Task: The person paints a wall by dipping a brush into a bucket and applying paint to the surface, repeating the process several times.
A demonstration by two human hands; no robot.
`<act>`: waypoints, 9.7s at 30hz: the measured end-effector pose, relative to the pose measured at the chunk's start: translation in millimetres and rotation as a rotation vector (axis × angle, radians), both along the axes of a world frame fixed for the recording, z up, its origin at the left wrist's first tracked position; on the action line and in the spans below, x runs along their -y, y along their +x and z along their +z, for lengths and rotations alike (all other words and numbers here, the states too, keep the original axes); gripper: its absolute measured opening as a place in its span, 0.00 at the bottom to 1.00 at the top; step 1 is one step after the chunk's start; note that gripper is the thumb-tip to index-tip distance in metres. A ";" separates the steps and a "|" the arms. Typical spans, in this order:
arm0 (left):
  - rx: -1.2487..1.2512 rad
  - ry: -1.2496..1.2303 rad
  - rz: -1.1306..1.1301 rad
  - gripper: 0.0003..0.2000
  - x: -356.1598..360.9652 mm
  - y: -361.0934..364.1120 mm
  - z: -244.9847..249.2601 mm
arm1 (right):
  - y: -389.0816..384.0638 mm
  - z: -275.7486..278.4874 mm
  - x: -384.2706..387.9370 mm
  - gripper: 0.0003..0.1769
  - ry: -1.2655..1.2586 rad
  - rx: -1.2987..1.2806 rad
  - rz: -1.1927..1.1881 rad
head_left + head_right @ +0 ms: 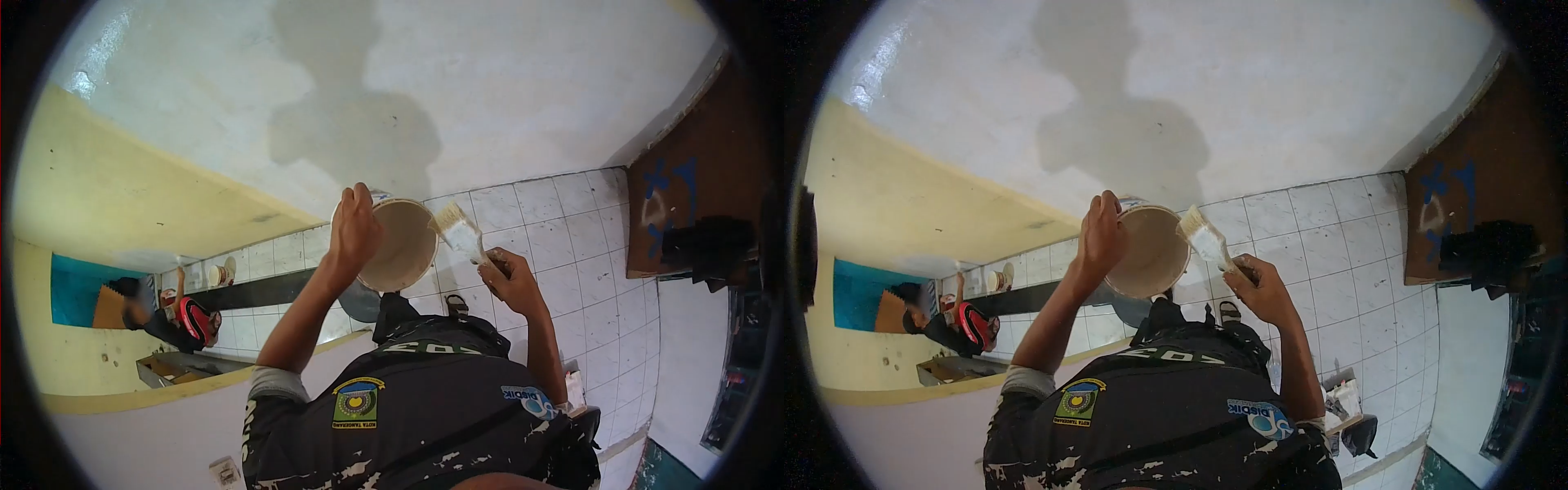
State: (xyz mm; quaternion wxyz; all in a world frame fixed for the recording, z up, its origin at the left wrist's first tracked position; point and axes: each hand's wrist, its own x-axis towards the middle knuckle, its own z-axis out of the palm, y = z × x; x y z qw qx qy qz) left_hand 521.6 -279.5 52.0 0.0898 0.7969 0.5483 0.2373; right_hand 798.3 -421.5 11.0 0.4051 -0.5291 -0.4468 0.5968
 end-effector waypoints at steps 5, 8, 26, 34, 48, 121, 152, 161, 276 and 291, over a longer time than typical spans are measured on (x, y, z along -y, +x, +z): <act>-0.163 -0.077 0.012 0.07 -16.2 -13.3 11.0 | -3.5 2.1 -6.8 0.12 0.067 -0.030 0.032; -0.148 -0.140 -0.063 0.05 -22.4 -22.3 17.6 | -1.2 0.2 -11.8 0.13 0.093 0.063 0.074; 0.147 -0.295 -0.033 0.09 10.6 6.0 35.1 | -59.8 46.2 -66.0 0.19 0.479 0.956 0.345; 0.201 -0.317 -0.055 0.08 22.0 7.9 39.9 | -81.4 28.5 -85.7 0.18 0.513 1.056 0.375; 0.318 -0.391 -0.155 0.08 38.1 0.2 41.9 | -106.3 20.2 -80.0 0.24 0.391 1.013 0.196; 0.520 -0.139 0.229 0.11 -1.3 -38.0 -27.8 | -14.6 13.8 -54.3 0.21 -0.190 -0.695 0.058; 0.542 -0.159 0.355 0.10 -175.9 -349.7 -8.2 | -317.4 619.1 -377.1 0.22 0.981 0.924 -0.630; 0.560 -0.207 0.440 0.09 -185.8 -348.6 1.0 | -283.1 624.1 -473.4 0.23 1.307 1.188 -0.781; 0.318 -0.186 0.411 0.09 -209.7 -366.2 -45.3 | -282.2 421.6 -434.4 0.14 0.850 1.248 -0.480; 0.374 -0.141 0.391 0.09 -214.8 -365.3 -44.0 | -299.1 618.1 -433.6 0.05 0.626 1.501 -0.457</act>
